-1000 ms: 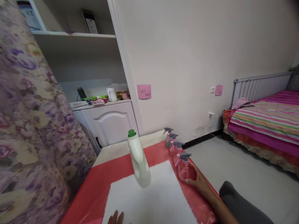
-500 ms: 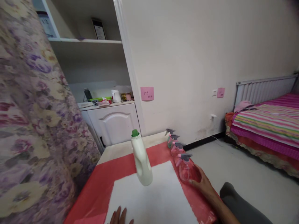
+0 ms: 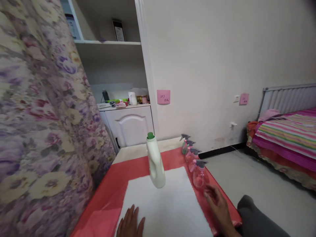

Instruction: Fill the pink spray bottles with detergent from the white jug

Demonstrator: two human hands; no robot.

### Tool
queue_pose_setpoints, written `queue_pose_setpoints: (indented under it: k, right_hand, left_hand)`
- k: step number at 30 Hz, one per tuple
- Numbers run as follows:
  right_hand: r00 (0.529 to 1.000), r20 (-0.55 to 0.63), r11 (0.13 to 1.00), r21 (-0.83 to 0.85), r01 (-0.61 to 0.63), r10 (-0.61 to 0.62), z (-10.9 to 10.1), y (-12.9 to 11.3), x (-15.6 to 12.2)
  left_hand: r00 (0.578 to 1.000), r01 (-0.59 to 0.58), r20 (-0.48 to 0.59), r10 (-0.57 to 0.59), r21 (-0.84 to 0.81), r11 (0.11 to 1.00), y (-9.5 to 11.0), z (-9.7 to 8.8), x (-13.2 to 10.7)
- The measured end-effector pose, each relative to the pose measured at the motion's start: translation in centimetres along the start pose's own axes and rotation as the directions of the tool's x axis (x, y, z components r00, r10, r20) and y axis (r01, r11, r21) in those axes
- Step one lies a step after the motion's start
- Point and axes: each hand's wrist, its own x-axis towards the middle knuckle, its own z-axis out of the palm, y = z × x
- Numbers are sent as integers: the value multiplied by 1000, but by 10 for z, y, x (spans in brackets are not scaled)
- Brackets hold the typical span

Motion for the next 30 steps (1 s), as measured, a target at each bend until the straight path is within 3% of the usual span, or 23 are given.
queue_pose_setpoints:
  k: [3, 6, 8, 15, 23, 30]
  right_hand:
    - [986, 167, 1000, -2, 5, -4, 21, -5, -21]
    - [937, 349, 1000, -5, -1, 2, 38, -3, -34]
    - [912, 410, 1000, -28, -10, 20, 43, -2, -36]
    - [910, 412, 998, -60, -23, 46, 41, 2, -32]
    - [895, 445, 990, -106, 88, -32, 43, 7, -38]
    - [884, 462, 980, -133, 146, -69, 42, 13, -40]
  left_hand:
    - [999, 7, 32, -7, 11, 1000, 4, -8, 0]
    - [999, -8, 42, 8, 12, 1000, 7, -17, -1]
    - [999, -11, 40, 10, 10, 1000, 9, -23, -2]
    - [998, 5, 57, -7, 40, 999, 18, -38, -3]
    - [973, 115, 193, -126, 65, 991, 40, -52, -6]
    - [982, 18, 186, -16, -9, 1000, 46, -50, -19]
